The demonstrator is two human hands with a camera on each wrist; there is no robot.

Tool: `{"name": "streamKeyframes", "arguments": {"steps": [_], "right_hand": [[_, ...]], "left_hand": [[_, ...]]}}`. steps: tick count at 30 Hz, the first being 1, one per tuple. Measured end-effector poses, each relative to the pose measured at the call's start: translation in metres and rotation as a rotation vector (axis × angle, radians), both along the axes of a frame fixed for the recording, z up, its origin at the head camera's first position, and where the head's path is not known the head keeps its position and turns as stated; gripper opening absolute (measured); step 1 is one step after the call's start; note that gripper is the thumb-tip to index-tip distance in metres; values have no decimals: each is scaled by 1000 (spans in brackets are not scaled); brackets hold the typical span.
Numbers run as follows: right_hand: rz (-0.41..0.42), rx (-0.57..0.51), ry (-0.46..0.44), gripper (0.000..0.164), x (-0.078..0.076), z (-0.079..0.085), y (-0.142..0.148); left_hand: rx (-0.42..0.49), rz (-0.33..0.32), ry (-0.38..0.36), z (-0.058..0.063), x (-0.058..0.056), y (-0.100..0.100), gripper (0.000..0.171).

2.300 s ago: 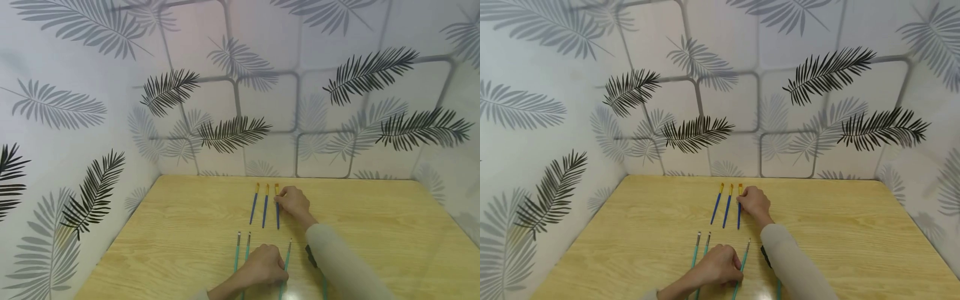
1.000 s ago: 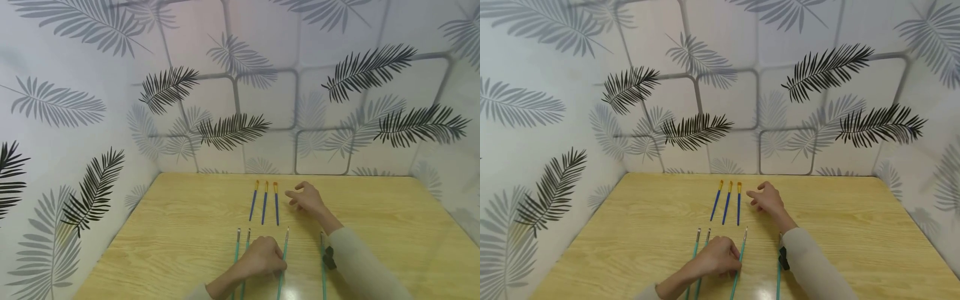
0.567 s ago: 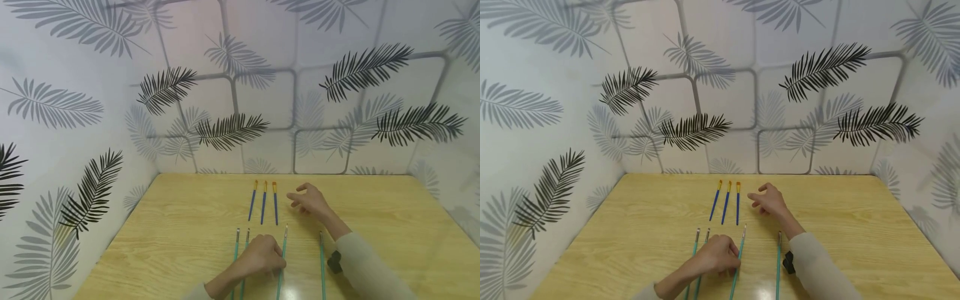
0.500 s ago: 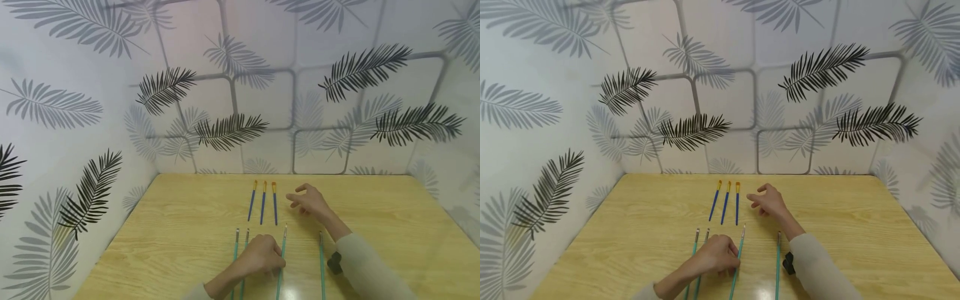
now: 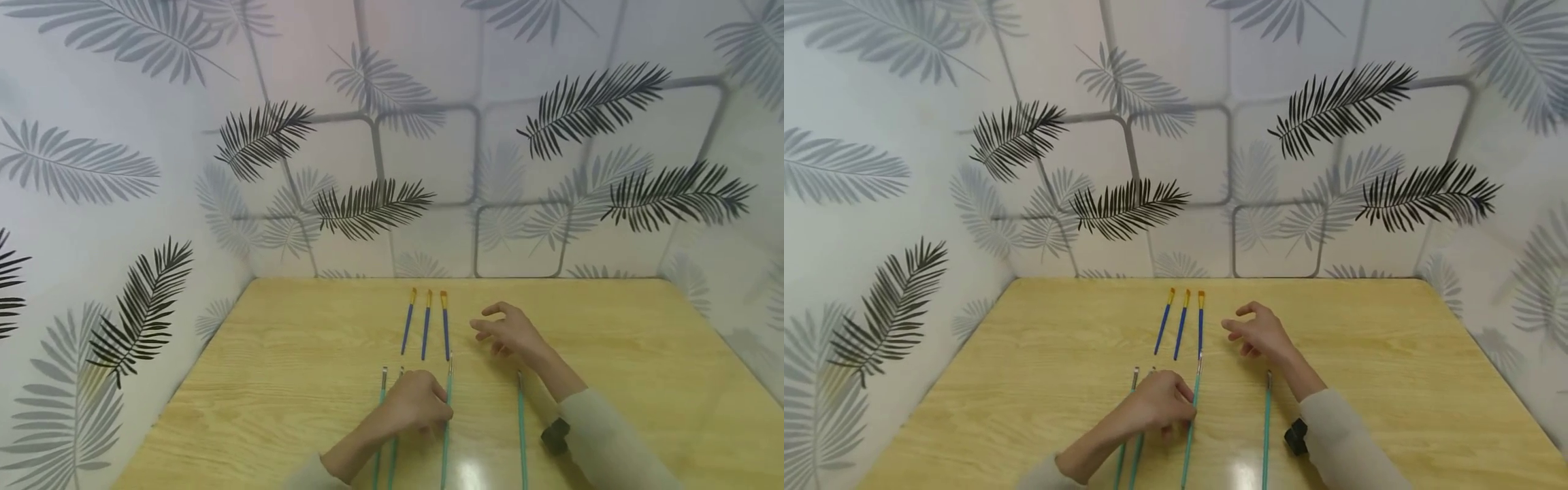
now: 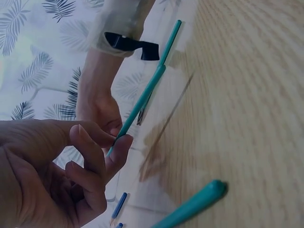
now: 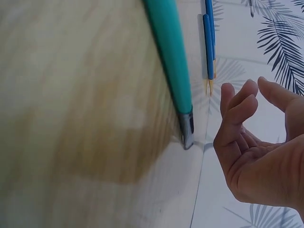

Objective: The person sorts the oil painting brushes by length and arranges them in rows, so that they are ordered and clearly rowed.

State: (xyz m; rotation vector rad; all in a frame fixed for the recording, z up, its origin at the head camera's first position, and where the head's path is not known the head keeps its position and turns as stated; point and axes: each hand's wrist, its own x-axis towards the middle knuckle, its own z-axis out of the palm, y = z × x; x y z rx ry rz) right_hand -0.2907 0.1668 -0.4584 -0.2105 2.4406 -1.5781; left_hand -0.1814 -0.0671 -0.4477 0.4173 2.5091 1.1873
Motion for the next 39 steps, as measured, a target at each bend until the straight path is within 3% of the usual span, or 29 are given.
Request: {"name": "streamKeyframes", "arguments": {"steps": [1,6,15,21,33,39], "right_hand": [[9,1,1,70,1,0,1],[35,-2,-18,67,7,-1,7],[75,-8,-44,65,14,1,14],[117,15,-44,65,21,1,18],[118,50,-32,62,31,7,33],[112,28,-17,60,38,3,41]], "left_hand": [[15,6,-7,0,-1,-2,20],[56,1,-26,0,-4,-7,29],[55,-18,-11,-1,-7,-10,15],[45,-8,-22,-1,-7,-11,17],[53,13,-45,3,-8,-14,24],[65,16,-52,0,-8,-18,18]]}}
